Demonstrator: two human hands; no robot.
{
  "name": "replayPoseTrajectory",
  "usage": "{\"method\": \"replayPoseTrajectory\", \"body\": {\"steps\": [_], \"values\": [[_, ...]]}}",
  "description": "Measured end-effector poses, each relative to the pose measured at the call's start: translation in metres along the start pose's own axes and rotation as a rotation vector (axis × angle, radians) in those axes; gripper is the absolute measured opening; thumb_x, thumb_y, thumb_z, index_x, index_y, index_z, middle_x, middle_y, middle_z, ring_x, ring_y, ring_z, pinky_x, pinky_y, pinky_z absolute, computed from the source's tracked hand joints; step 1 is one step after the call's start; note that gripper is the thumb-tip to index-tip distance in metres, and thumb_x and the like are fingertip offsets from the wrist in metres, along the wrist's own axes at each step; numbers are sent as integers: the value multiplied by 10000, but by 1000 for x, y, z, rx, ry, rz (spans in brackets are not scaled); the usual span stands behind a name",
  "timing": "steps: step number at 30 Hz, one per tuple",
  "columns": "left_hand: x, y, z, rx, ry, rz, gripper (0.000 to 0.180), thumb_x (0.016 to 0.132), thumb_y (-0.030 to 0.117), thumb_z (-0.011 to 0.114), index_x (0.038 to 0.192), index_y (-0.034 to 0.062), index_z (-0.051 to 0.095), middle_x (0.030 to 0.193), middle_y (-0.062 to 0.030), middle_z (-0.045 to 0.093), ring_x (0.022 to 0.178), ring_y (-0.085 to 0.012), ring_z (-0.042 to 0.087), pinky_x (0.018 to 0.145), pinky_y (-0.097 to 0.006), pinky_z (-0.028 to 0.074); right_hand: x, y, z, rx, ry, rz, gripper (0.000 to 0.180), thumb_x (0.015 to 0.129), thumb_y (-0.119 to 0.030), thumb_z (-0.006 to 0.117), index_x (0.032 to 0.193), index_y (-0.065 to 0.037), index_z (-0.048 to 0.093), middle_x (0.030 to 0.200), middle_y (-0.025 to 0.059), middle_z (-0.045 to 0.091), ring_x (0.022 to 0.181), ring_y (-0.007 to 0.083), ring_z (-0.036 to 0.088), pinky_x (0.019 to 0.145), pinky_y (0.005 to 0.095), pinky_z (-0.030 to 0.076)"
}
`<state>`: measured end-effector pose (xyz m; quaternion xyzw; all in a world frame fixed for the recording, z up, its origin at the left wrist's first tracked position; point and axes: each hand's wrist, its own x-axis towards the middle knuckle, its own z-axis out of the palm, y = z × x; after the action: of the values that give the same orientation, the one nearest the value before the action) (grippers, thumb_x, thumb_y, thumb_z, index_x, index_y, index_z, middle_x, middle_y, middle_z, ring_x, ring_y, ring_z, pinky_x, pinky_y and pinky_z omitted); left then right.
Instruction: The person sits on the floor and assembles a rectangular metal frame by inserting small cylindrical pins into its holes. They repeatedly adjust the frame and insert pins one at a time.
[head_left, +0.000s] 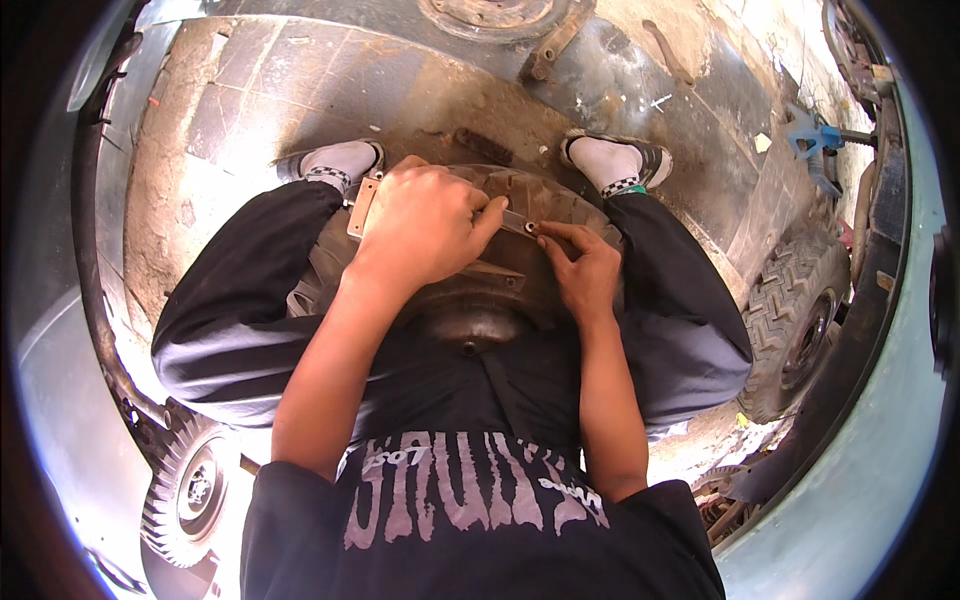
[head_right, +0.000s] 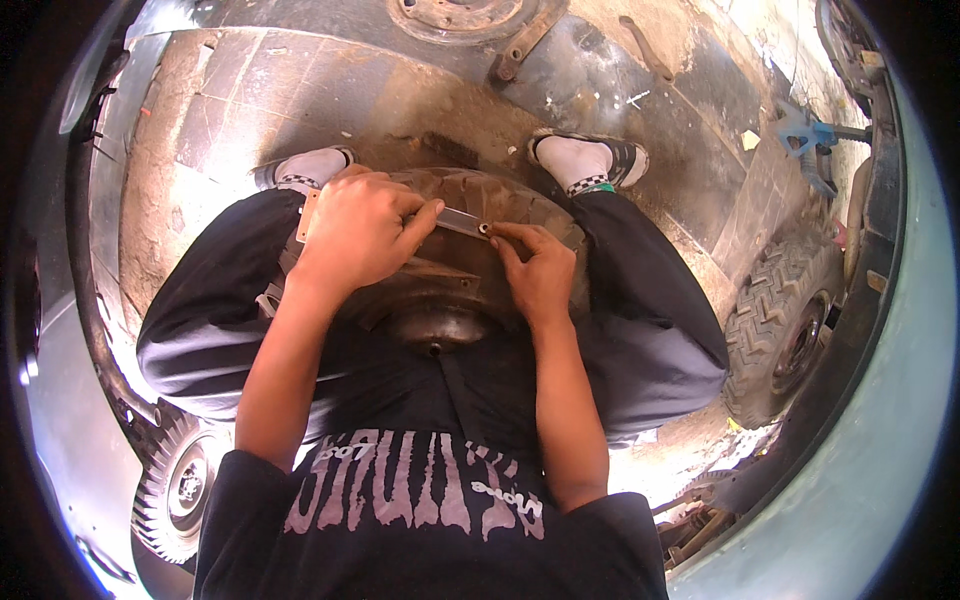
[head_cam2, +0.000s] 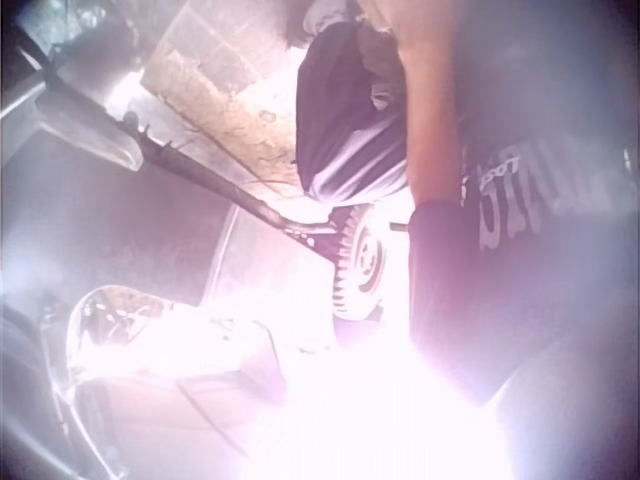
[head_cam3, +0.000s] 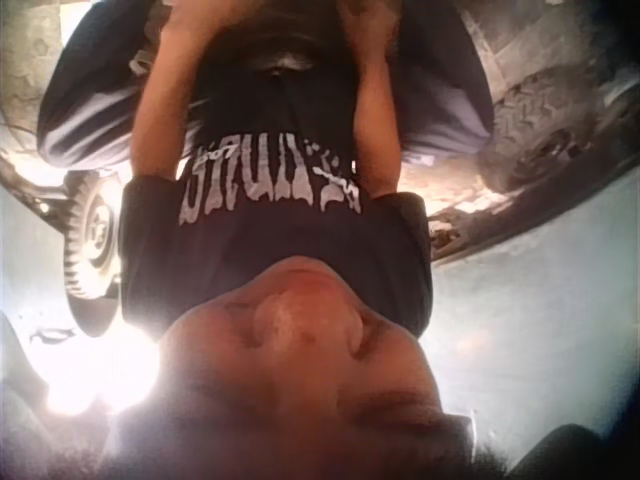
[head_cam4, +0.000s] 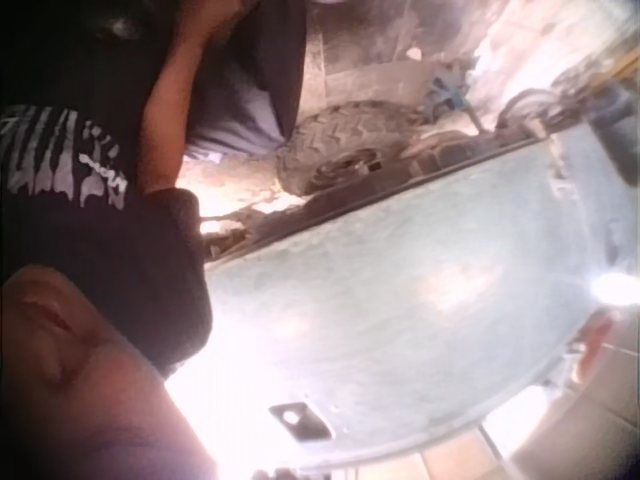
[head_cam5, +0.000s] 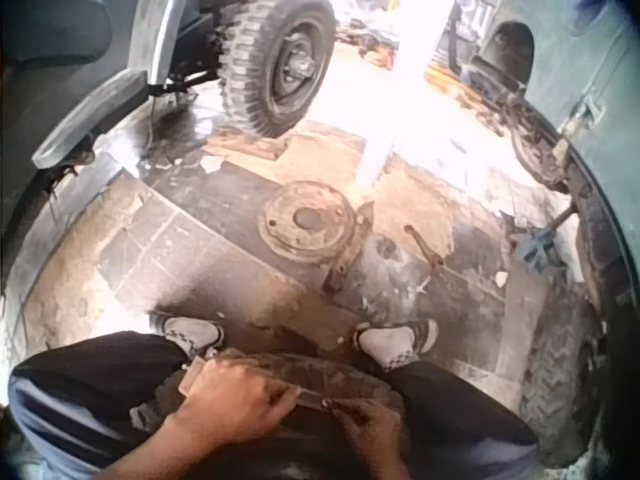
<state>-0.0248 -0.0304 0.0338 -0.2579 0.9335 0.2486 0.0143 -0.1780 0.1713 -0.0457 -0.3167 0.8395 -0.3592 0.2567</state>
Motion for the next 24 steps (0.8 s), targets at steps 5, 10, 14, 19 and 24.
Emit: {"method": "replayPoseTrajectory", "body": {"steps": [5,10,14,19,24], "values": [[0,-3,5,-5,6,27,414,1025,390,680,809,64,817,830,-153,774,853,-364,740,910,-472,562,-2,-6,2,-121,8,-55,188,878,-75,851,1065,-78,869,1008,152,815,916,335,795,833,401,613],[3,-1,6,25,-36,17,390,1010,357,666,792,67,809,835,-129,785,843,-338,746,914,-456,557,12,-8,4,-152,32,-36,141,872,-90,849,1009,-78,880,987,159,811,901,327,795,811,402,611],[4,-1,6,15,-39,-2,381,996,342,661,779,64,803,837,-127,787,839,-331,747,912,-457,558,8,-5,4,-160,16,-21,152,858,-110,848,1003,-86,885,982,154,812,875,324,790,801,402,609],[3,-4,14,-23,76,36,469,984,363,627,688,33,782,706,-197,739,717,-356,746,864,-454,575,25,-5,2,-185,-2,-96,175,839,-108,848,1009,-102,887,967,132,810,844,310,784,788,389,608],[6,-1,7,27,-35,-13,393,994,334,655,762,51,799,813,-142,782,818,-337,752,903,-459,563,23,-7,-10,-184,-125,-138,175,841,-88,838,1009,-100,885,965,128,810,837,295,785,765,378,608]]}}
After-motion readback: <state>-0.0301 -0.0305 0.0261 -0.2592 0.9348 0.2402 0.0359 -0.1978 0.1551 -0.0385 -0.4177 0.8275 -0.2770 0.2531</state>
